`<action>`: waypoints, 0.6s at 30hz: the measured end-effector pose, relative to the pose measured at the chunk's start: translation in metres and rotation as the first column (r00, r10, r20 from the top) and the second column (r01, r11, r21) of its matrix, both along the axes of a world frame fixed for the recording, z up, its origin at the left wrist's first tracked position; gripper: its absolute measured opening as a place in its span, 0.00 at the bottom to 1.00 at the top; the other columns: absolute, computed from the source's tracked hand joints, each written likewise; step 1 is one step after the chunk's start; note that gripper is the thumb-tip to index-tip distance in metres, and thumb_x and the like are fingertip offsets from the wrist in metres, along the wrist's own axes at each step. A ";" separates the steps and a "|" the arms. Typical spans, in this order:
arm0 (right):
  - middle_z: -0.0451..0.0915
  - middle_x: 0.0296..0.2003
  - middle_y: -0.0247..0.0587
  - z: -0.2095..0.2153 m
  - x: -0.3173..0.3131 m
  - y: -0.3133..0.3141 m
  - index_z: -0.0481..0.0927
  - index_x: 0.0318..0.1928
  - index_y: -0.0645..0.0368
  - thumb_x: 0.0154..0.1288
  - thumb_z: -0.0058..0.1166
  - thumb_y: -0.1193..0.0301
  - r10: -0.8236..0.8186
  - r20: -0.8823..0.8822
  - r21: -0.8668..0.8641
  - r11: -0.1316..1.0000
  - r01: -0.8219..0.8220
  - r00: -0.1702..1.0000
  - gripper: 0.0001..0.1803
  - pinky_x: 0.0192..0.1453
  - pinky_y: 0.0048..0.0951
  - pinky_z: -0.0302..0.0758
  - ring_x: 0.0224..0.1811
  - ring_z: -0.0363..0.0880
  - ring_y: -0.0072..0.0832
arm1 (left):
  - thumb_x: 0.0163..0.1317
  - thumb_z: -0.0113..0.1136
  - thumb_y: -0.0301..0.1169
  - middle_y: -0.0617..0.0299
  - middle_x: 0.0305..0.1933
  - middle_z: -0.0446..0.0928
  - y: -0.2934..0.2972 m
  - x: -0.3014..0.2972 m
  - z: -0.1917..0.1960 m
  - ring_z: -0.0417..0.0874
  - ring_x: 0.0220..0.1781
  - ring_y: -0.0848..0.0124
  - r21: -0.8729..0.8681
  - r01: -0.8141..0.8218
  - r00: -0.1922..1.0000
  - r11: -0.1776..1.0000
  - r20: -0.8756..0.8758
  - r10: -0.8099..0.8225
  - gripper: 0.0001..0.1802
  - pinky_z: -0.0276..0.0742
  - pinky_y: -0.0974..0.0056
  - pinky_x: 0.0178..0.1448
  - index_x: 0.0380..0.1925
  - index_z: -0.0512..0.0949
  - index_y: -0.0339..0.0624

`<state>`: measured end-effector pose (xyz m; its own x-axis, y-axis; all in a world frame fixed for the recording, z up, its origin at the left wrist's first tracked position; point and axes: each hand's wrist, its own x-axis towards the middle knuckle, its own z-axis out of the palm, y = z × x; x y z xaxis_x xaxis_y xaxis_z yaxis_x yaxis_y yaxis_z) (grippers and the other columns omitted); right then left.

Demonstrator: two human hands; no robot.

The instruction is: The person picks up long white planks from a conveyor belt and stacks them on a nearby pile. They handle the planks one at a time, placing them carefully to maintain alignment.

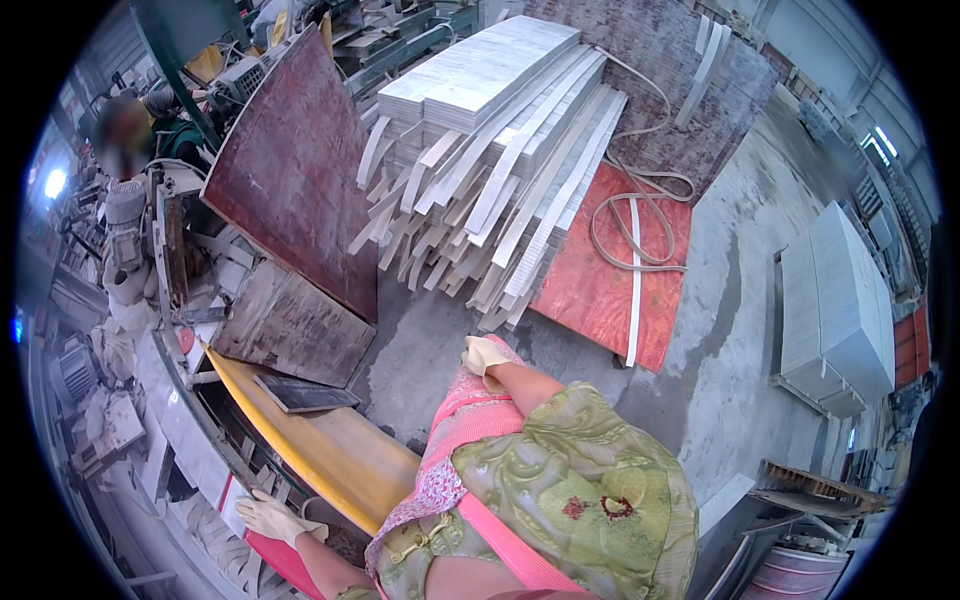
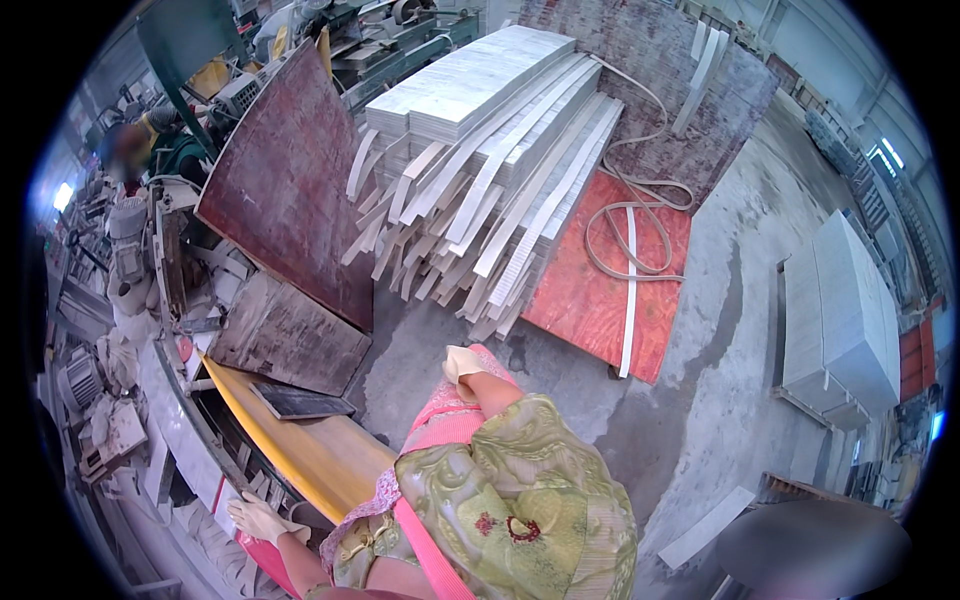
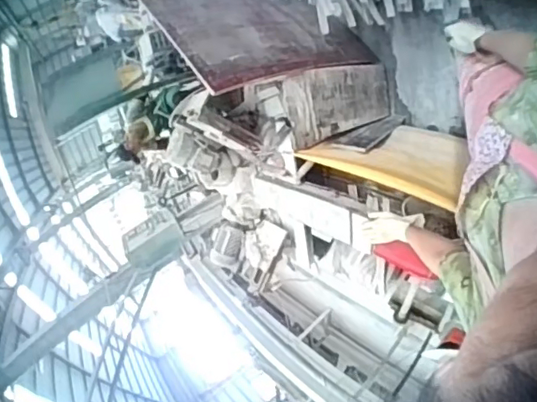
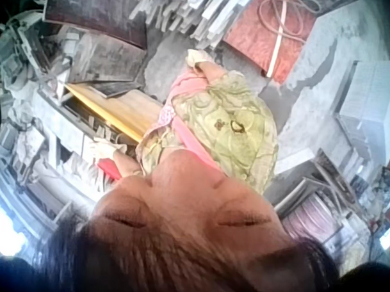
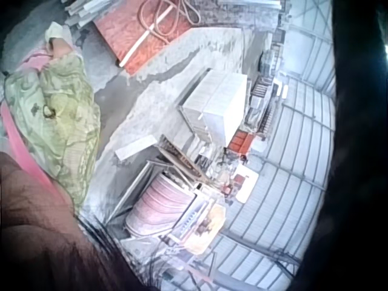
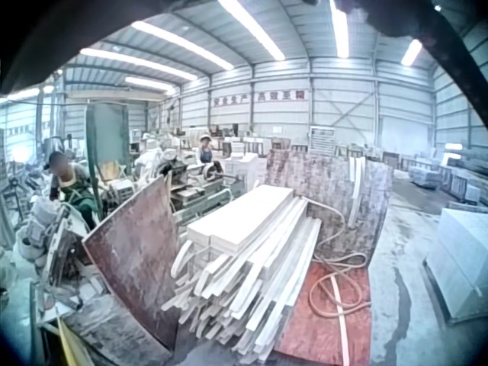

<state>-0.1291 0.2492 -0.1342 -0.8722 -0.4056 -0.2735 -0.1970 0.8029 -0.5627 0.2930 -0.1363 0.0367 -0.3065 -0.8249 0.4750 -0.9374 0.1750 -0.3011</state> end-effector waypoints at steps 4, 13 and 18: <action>0.83 0.52 0.56 -0.003 0.002 0.002 0.83 0.48 0.53 0.62 0.55 0.62 -0.074 0.078 0.006 0.997 0.074 0.994 0.16 0.56 0.50 0.79 0.54 0.82 0.55 | 0.76 0.50 0.42 0.41 0.59 0.77 0.003 -0.002 0.005 0.79 0.61 0.50 0.028 0.023 0.999 0.999 -0.038 -0.022 0.26 0.73 0.52 0.67 0.58 0.74 0.28; 0.83 0.36 0.62 0.025 0.007 0.013 0.80 0.39 0.60 0.59 0.53 0.64 -0.008 -0.091 -0.085 0.996 0.001 0.996 0.13 0.48 0.52 0.79 0.43 0.84 0.59 | 0.77 0.48 0.42 0.39 0.60 0.76 0.004 -0.005 0.008 0.78 0.62 0.48 0.130 -0.015 0.996 0.991 -0.081 0.026 0.27 0.72 0.51 0.69 0.60 0.72 0.26; 0.84 0.37 0.61 0.032 0.010 0.015 0.81 0.41 0.59 0.60 0.53 0.64 -0.043 -0.066 -0.076 0.996 0.038 0.997 0.14 0.48 0.51 0.79 0.43 0.84 0.58 | 0.78 0.46 0.43 0.37 0.64 0.75 0.006 -0.006 0.010 0.77 0.65 0.48 0.122 -0.049 0.997 0.991 -0.046 0.055 0.28 0.71 0.52 0.71 0.61 0.72 0.26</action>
<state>-0.1187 0.2645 -0.1019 -0.9038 -0.3865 -0.1838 -0.2044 0.7671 -0.6081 0.2865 -0.1305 0.0468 -0.2407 -0.8911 0.3846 -0.9593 0.1583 -0.2337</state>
